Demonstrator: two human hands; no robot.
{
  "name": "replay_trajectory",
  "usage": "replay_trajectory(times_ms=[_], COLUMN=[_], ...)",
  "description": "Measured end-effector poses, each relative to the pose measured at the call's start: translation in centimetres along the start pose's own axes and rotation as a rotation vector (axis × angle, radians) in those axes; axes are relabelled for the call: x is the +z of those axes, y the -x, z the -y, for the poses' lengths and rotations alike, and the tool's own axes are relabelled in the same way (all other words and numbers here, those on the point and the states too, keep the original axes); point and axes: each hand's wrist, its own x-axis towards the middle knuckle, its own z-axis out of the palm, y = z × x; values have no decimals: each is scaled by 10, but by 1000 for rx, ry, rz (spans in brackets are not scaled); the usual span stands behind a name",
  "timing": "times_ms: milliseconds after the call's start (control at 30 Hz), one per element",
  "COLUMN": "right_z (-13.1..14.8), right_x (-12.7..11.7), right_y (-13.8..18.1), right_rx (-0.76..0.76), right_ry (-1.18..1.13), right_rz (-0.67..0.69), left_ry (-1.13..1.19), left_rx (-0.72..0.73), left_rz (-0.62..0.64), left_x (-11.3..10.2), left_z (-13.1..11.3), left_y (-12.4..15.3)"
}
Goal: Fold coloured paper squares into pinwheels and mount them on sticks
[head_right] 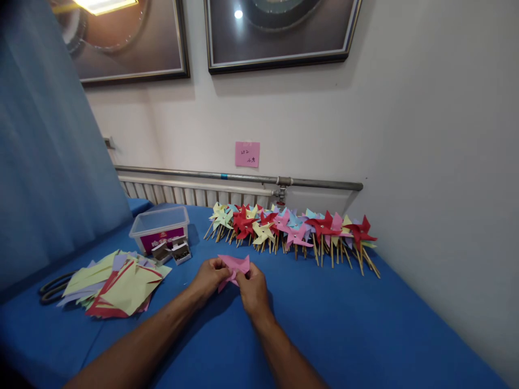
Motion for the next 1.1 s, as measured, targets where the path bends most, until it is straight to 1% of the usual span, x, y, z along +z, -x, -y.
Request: replay_trajectory(times_ms=[100,300,400,500,667,767,867,1000,1100], right_z=[2,3,1,1,3,4,4,3,1], right_x=[0,-3,-3,-1,-3,-6,-7,-6,-3], right_y=[0,0,1,2,0,-1,-2,-1,0], right_rx=[1,22,41,62,64,68,73,44,35], right_ry=[-11,-80,-146,-158,-135,-124,-125,-60,-40], right_rz=[-3,-37,-40,-42,-50,-75,-88,-90,-68], left_ry=[33,25,-19,-45,80,124,127,70,-51], left_rx=[15,39,64,73,39,34,49,82,161], left_rz=[14,108,103,74,58,104,137,77,10], left_x=[1,0,0,-1,-6,-9,-10,-7,-4], left_z=[0,-5,-6,-6,-17,-23,-23,-13,-6], left_y=[0,4,4,3,6,8,7,2,1])
